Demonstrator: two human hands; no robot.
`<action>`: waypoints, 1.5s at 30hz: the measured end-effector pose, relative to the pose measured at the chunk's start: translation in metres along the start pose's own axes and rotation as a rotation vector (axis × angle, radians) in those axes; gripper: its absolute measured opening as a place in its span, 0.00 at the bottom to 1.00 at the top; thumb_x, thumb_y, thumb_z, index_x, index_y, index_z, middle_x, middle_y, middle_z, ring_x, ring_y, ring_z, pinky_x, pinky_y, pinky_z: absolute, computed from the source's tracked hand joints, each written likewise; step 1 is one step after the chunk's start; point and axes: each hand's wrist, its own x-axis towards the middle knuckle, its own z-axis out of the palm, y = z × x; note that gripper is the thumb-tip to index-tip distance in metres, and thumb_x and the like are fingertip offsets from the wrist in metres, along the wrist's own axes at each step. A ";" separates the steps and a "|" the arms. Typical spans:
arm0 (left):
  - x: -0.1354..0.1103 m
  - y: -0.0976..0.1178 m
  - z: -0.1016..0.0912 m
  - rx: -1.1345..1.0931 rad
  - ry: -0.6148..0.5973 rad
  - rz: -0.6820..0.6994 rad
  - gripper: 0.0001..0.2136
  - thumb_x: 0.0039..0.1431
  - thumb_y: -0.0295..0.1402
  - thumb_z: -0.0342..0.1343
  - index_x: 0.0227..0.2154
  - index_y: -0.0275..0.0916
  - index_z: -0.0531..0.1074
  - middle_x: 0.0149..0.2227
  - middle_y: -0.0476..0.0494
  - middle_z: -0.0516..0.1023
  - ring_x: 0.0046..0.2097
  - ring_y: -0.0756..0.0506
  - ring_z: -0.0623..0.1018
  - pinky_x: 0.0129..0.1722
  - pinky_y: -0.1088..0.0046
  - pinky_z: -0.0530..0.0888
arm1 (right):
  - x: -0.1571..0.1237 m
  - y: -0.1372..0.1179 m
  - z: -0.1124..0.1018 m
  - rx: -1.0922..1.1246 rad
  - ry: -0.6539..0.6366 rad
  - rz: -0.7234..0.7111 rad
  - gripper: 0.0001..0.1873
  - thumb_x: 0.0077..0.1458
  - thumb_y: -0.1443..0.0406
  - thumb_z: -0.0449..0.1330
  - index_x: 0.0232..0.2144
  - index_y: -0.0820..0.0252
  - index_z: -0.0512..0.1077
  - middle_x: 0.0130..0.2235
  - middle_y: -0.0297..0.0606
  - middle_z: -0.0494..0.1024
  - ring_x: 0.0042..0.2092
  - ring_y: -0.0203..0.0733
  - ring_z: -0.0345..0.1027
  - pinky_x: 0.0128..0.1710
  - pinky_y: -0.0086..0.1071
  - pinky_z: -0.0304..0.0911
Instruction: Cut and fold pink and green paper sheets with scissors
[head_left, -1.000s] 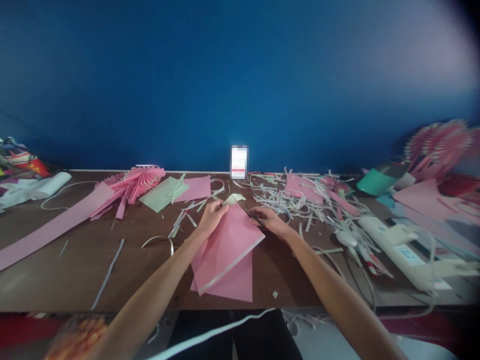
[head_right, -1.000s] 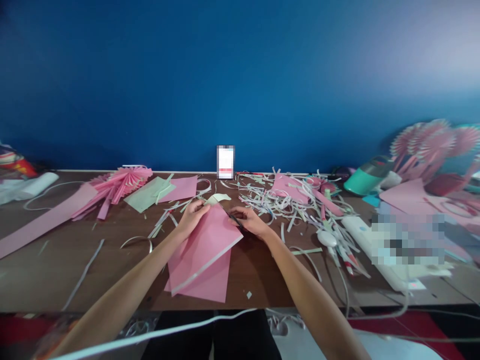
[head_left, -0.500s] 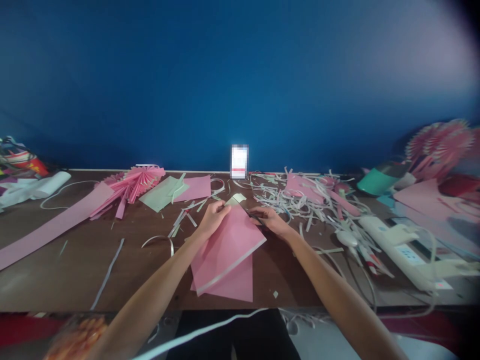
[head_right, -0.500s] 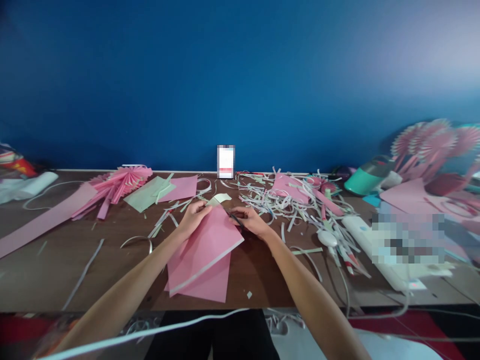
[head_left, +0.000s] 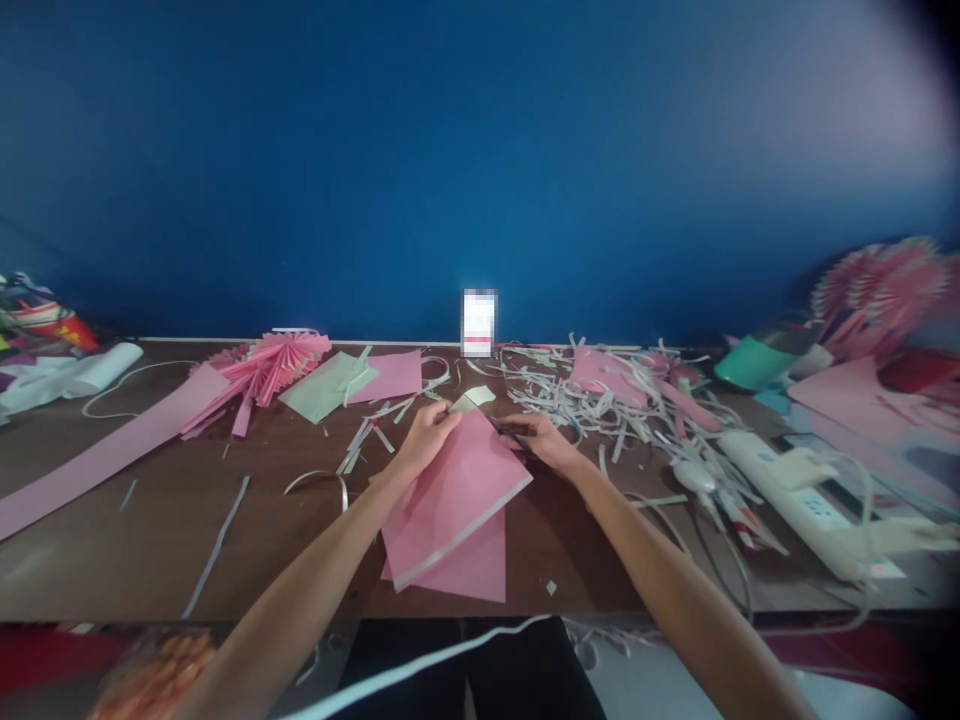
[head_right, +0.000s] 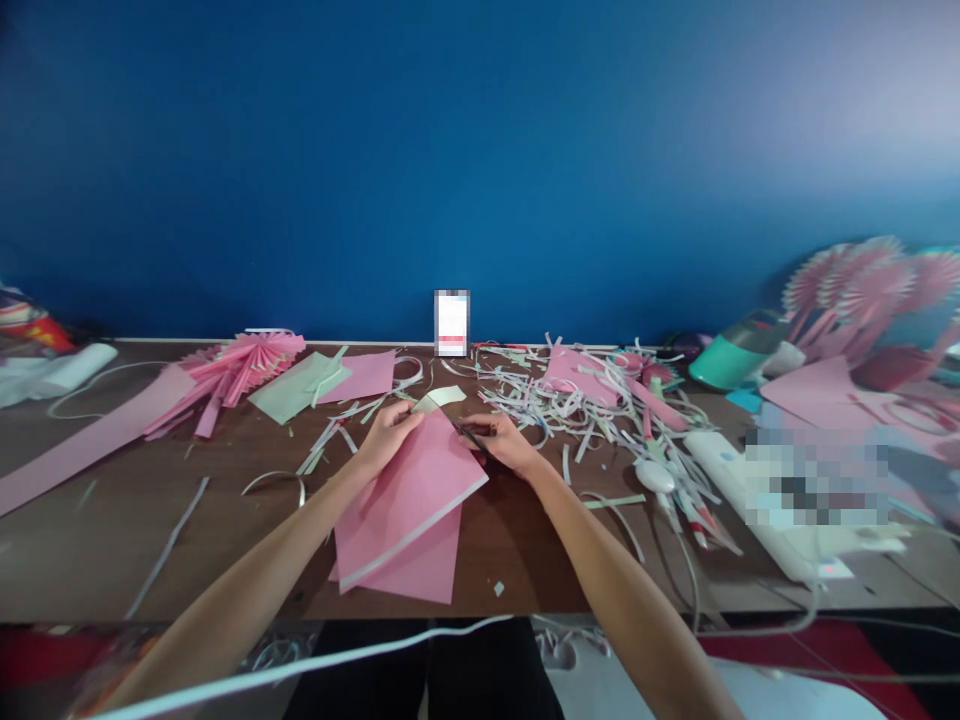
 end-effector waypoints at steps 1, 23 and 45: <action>-0.001 0.002 0.000 0.007 -0.007 0.008 0.11 0.55 0.39 0.52 0.26 0.37 0.66 0.24 0.52 0.64 0.26 0.52 0.62 0.25 0.77 0.58 | 0.000 0.000 0.000 -0.007 -0.009 0.000 0.21 0.45 0.55 0.66 0.39 0.62 0.76 0.25 0.33 0.72 0.21 0.30 0.56 0.21 0.27 0.54; 0.004 0.002 -0.006 0.074 0.081 0.089 0.13 0.57 0.42 0.51 0.29 0.36 0.71 0.26 0.50 0.69 0.29 0.50 0.68 0.31 0.76 0.63 | -0.002 -0.002 0.001 -0.045 -0.106 0.011 0.20 0.47 0.56 0.65 0.40 0.63 0.74 0.23 0.31 0.69 0.20 0.29 0.56 0.21 0.26 0.52; 0.004 -0.002 -0.004 0.057 0.043 0.100 0.14 0.58 0.42 0.51 0.27 0.35 0.71 0.25 0.49 0.70 0.29 0.50 0.68 0.29 0.76 0.63 | -0.002 -0.002 0.005 -0.003 -0.069 0.019 0.23 0.44 0.56 0.66 0.40 0.66 0.75 0.20 0.31 0.68 0.18 0.27 0.53 0.18 0.26 0.49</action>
